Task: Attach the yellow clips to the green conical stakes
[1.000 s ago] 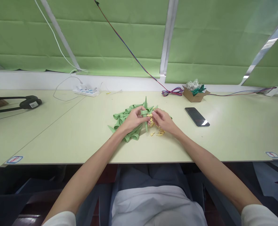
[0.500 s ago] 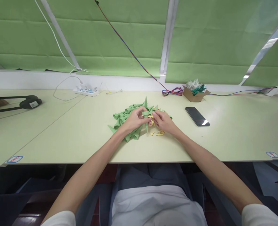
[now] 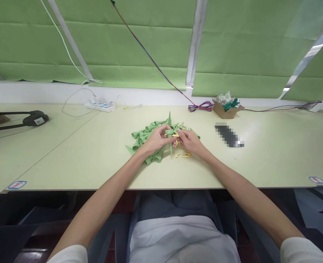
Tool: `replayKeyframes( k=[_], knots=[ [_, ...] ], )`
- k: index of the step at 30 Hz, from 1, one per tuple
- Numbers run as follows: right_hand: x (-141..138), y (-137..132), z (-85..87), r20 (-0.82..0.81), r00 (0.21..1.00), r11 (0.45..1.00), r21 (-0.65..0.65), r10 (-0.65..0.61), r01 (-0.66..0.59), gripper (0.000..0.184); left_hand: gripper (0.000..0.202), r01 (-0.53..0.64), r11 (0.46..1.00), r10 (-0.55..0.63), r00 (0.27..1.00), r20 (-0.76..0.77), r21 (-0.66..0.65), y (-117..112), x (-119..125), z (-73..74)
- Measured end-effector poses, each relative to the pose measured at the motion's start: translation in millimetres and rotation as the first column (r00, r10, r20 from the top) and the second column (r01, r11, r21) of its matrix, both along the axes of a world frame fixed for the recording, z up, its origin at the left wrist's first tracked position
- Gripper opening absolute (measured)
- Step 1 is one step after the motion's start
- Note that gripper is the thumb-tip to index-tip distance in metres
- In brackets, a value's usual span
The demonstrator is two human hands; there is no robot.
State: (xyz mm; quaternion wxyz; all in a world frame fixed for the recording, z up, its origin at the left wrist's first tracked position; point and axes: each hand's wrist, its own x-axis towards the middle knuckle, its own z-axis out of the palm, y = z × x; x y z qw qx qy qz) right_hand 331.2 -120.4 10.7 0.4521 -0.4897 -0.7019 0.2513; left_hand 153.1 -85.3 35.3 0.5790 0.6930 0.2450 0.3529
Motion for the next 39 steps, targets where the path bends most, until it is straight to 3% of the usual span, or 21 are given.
replayKeyframes(
  k=[9,17,34,39],
  knots=[
    [1.1,-2.8,0.2,-0.083,0.995,0.998,0.008,0.057,-0.057,0.039,0.047,-0.017,1.0,0.017,1.0,0.002,0.004,2.9,-0.9,-1.1],
    [0.8,-2.5,0.8,0.027,0.999,0.999,0.031,0.019,-0.02,0.045,0.044,0.024,1.0,-0.024,1.0,0.008,0.0,0.4,-1.1,-0.5],
    [-0.5,1.3,-2.3,-0.015,1.0,0.999,-0.03,0.01,-0.011,0.061,0.047,0.025,0.999,-0.025,1.0,0.001,-0.02,-0.4,0.7,0.8],
    [-0.9,-3.6,4.4,-0.088,0.996,1.0,-0.012,0.021,-0.022,0.047,0.046,0.005,1.0,-0.005,0.999,0.033,-0.014,1.6,-0.5,0.2]
  ],
)
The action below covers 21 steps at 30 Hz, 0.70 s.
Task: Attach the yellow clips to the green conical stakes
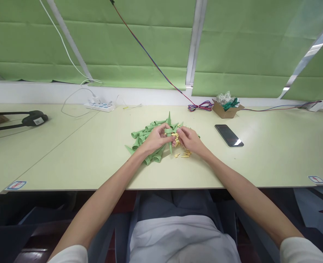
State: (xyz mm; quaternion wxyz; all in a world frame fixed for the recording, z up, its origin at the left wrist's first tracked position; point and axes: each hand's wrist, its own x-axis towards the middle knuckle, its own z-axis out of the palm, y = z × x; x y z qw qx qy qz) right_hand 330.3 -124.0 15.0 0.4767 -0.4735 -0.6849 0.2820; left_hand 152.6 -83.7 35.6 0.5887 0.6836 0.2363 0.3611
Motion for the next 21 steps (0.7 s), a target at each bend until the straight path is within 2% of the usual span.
replayKeyframes(
  k=[3,6,14,21],
  knots=[
    [0.4,-1.7,1.0,-0.048,0.997,0.998,-0.003,0.055,-0.055,0.037,0.046,-0.005,1.0,0.005,1.0,0.001,0.005,1.4,-0.8,-2.1],
    [1.0,-1.0,-0.8,-0.019,0.998,0.999,0.012,0.052,-0.051,0.035,0.047,-0.014,1.0,0.014,1.0,-0.014,0.016,1.8,-0.9,-3.2],
    [2.1,0.5,-3.0,0.103,0.995,0.998,0.067,0.005,-0.011,0.041,0.047,0.013,1.0,-0.013,0.999,-0.03,0.016,-1.6,0.2,-0.6],
    [0.7,0.1,-3.0,0.103,0.995,0.999,0.051,0.004,-0.009,0.045,0.045,0.033,0.999,-0.033,0.999,-0.036,0.02,-2.6,-0.1,-0.5]
  ],
)
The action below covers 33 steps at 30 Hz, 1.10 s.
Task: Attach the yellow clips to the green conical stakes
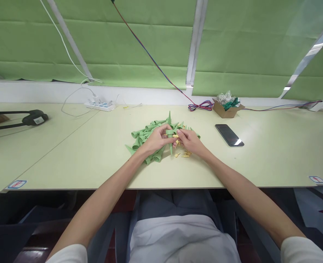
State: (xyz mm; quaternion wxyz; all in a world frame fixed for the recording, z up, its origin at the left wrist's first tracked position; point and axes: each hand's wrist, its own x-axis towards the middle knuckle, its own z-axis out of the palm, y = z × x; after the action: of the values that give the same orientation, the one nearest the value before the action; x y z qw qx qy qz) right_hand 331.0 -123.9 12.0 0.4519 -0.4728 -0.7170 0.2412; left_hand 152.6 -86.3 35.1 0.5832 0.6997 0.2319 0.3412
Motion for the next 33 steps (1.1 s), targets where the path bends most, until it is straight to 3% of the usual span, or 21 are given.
replayKeyframes(
  k=[13,19,25,29,33],
  knots=[
    [-2,7,-9.3,-0.071,0.997,0.998,-0.064,-0.01,0.005,0.048,0.047,-0.015,0.999,0.015,1.0,0.012,-0.036,-1,3,-0.1],
    [-4,-4,0.8,0.12,0.993,0.993,0.116,-0.018,0.004,0.035,0.051,-0.038,0.98,0.061,0.992,0.112,-0.197,0,4,2.1],
    [-5,-6,-0.2,0.248,0.968,0.987,0.158,-0.036,-0.004,0.028,0.055,-0.042,0.949,0.086,0.988,0.127,-0.313,-1,4,5.3],
    [-7,-3,-4.8,0.241,0.969,0.99,0.141,-0.055,0.021,0.032,0.053,-0.016,0.957,0.048,0.994,0.102,-0.29,-2,4,3.5],
    [-10,-4,-4.7,0.107,0.994,0.996,0.093,-0.001,-0.009,0.04,0.046,-0.04,0.985,0.047,0.998,0.034,-0.17,-1,3,0.5]
  ],
)
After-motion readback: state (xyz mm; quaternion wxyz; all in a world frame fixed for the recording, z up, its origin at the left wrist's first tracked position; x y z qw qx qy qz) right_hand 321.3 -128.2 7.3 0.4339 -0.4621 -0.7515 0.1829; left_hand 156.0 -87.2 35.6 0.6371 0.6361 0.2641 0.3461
